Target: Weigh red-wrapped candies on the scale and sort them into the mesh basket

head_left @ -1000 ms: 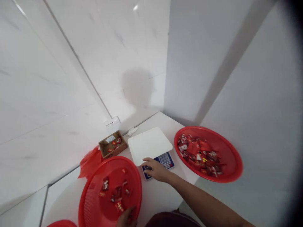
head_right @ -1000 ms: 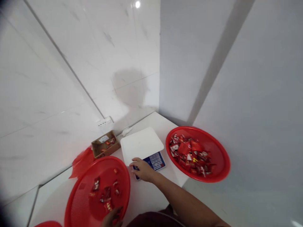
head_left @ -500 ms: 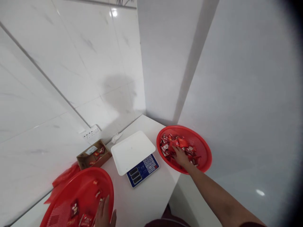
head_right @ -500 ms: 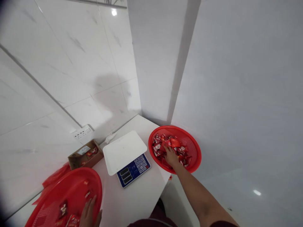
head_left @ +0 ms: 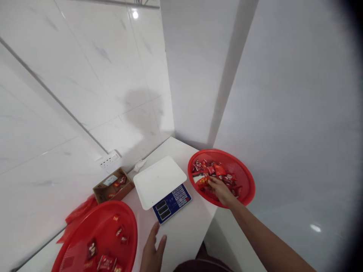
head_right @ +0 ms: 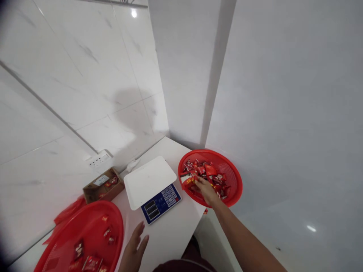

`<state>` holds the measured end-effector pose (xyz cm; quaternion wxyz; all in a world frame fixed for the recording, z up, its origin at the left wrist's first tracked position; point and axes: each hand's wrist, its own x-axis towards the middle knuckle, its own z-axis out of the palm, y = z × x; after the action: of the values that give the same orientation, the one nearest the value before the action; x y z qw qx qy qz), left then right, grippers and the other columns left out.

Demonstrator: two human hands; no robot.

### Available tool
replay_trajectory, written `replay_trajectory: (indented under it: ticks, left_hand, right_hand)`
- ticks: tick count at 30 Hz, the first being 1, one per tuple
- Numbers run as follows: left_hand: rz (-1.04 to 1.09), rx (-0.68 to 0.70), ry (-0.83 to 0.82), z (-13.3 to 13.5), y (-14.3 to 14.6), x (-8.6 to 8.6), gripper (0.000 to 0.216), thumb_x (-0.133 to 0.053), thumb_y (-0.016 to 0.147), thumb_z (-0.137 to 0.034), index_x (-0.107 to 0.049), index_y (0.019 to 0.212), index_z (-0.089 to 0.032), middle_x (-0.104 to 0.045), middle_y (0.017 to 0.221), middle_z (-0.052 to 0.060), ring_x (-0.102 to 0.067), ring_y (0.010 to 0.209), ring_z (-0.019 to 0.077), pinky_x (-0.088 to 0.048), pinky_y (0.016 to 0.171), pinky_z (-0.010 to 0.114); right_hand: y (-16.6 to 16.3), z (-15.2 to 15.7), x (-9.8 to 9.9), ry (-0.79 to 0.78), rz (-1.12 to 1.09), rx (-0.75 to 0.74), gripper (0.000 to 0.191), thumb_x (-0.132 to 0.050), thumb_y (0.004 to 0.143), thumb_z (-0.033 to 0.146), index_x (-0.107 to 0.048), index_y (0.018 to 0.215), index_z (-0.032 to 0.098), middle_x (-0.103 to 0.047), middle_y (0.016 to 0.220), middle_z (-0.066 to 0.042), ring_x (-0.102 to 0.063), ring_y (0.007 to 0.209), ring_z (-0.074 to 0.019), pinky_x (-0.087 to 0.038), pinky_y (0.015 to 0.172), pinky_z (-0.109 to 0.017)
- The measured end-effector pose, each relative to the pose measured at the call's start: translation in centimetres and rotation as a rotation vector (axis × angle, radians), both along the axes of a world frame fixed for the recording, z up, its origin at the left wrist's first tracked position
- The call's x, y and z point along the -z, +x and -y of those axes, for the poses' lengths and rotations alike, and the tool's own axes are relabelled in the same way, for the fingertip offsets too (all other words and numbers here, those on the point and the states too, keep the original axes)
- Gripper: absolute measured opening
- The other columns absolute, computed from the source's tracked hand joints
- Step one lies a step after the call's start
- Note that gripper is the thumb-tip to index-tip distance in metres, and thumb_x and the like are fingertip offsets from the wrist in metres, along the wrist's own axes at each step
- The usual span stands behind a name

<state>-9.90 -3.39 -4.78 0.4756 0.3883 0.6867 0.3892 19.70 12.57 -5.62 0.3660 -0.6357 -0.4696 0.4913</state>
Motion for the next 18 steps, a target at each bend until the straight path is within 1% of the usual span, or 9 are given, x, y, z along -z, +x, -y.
replay_trajectory:
  ticks: [2, 3, 5, 7, 10, 12, 15, 17, 18]
  left_hand:
    - [0.205, 0.031, -0.056, -1.0, 1.6, -2.9, 0.059, -0.061, 0.067, -0.047, -0.048, 0.117, -0.019, -0.055, 0.119, 0.014, -0.05, 0.111, 0.0267, -0.04, 0.092, 0.04]
    - [0.278, 0.016, -0.079, -1.6, 2.3, -4.2, 0.061, -0.061, 0.067, -0.049, -0.047, 0.119, -0.019, -0.055, 0.119, 0.015, -0.053, 0.107, 0.0267, -0.044, 0.086, 0.039]
    - [0.39, 0.027, -0.102, -2.6, 3.3, -6.0, 0.06, -0.06, 0.068, -0.048, -0.047, 0.119, -0.021, -0.056, 0.118, 0.013, -0.055, 0.101, 0.0251, -0.047, 0.078, 0.037]
    - [0.443, 0.066, -0.078, -3.3, 3.8, -6.6, 0.053, -0.06, 0.069, -0.047, -0.053, 0.113, -0.019, -0.061, 0.108, 0.012, -0.058, 0.09, 0.021, -0.047, 0.071, 0.032]
    - [0.353, 0.053, -0.027, -3.4, 3.6, -5.8, 0.048, -0.062, 0.067, -0.045, -0.059, 0.103, -0.014, -0.066, 0.091, 0.01, -0.058, 0.073, 0.0154, -0.045, 0.062, 0.025]
    - [0.263, 0.024, -0.026, -3.0, 3.2, -4.7, 0.047, -0.063, 0.066, -0.045, -0.059, 0.1, -0.014, -0.066, 0.088, 0.009, -0.057, 0.07, 0.0153, -0.044, 0.059, 0.025]
    - [0.279, -0.039, -0.128, -2.3, 2.7, -3.2, 0.046, -0.064, 0.065, -0.044, -0.054, 0.1, -0.015, -0.063, 0.089, 0.009, -0.058, 0.073, 0.017, -0.047, 0.061, 0.028]
    - [0.347, -0.105, -0.187, -2.1, 2.2, -2.7, 0.048, -0.064, 0.066, -0.043, -0.049, 0.104, -0.019, -0.06, 0.094, 0.009, -0.06, 0.076, 0.0171, -0.049, 0.066, 0.031]
    - [0.368, -0.135, -0.199, -2.0, 2.0, -2.7, 0.049, -0.063, 0.066, -0.043, -0.046, 0.106, -0.02, -0.058, 0.098, 0.009, -0.06, 0.078, 0.0171, -0.049, 0.069, 0.032]
  right_hand:
    - [-2.4, 1.9, -1.8, -0.104, -0.398, -0.202, 0.029, -0.052, 0.078, 0.035, -0.057, 0.103, 0.02, -0.066, 0.093, -0.006, -0.062, 0.077, -0.0155, -0.048, 0.075, -0.031]
    - [-3.6, 2.8, -2.7, -0.156, -0.532, -0.298, 0.031, -0.057, 0.075, 0.036, -0.059, 0.101, 0.019, -0.066, 0.091, -0.006, -0.061, 0.075, -0.0144, -0.047, 0.075, -0.03]
    - [-5.9, 4.3, -4.2, -0.233, -0.646, -0.459, 0.033, -0.061, 0.073, 0.038, -0.06, 0.099, 0.017, -0.066, 0.089, -0.005, -0.06, 0.072, -0.0119, -0.046, 0.074, -0.029]
    - [-7.8, 5.4, -5.0, -0.262, -0.624, -0.576, 0.034, -0.06, 0.074, 0.039, -0.06, 0.098, 0.016, -0.066, 0.085, -0.004, -0.06, 0.069, -0.0103, -0.046, 0.071, -0.027]
    - [-9.7, 6.3, -4.3, -0.235, -0.442, -0.618, 0.033, -0.061, 0.071, 0.042, -0.06, 0.088, 0.014, -0.066, 0.073, -0.003, -0.059, 0.059, -0.0098, -0.043, 0.059, -0.023]
    - [-10.3, 6.6, -3.2, -0.232, -0.345, -0.615, 0.031, -0.063, 0.069, 0.042, -0.059, 0.081, 0.013, -0.065, 0.067, -0.002, -0.058, 0.055, -0.0099, -0.041, 0.052, -0.021]
    - [-11.2, 6.5, -1.8, -0.283, -0.309, -0.606, 0.028, -0.064, 0.067, 0.039, -0.059, 0.075, 0.013, -0.064, 0.061, -0.001, -0.058, 0.051, -0.0101, -0.04, 0.049, -0.021]
    - [-12.0, 5.7, -1.5, -0.302, -0.316, -0.533, 0.024, -0.062, 0.069, 0.036, -0.059, 0.072, 0.013, -0.064, 0.059, -0.001, -0.057, 0.05, -0.0098, -0.041, 0.05, -0.021]
    - [-12.5, 5.1, -1.5, -0.299, -0.335, -0.488, 0.023, -0.06, 0.071, 0.035, -0.059, 0.075, 0.013, -0.065, 0.062, -0.002, -0.058, 0.052, -0.0099, -0.043, 0.052, -0.022]
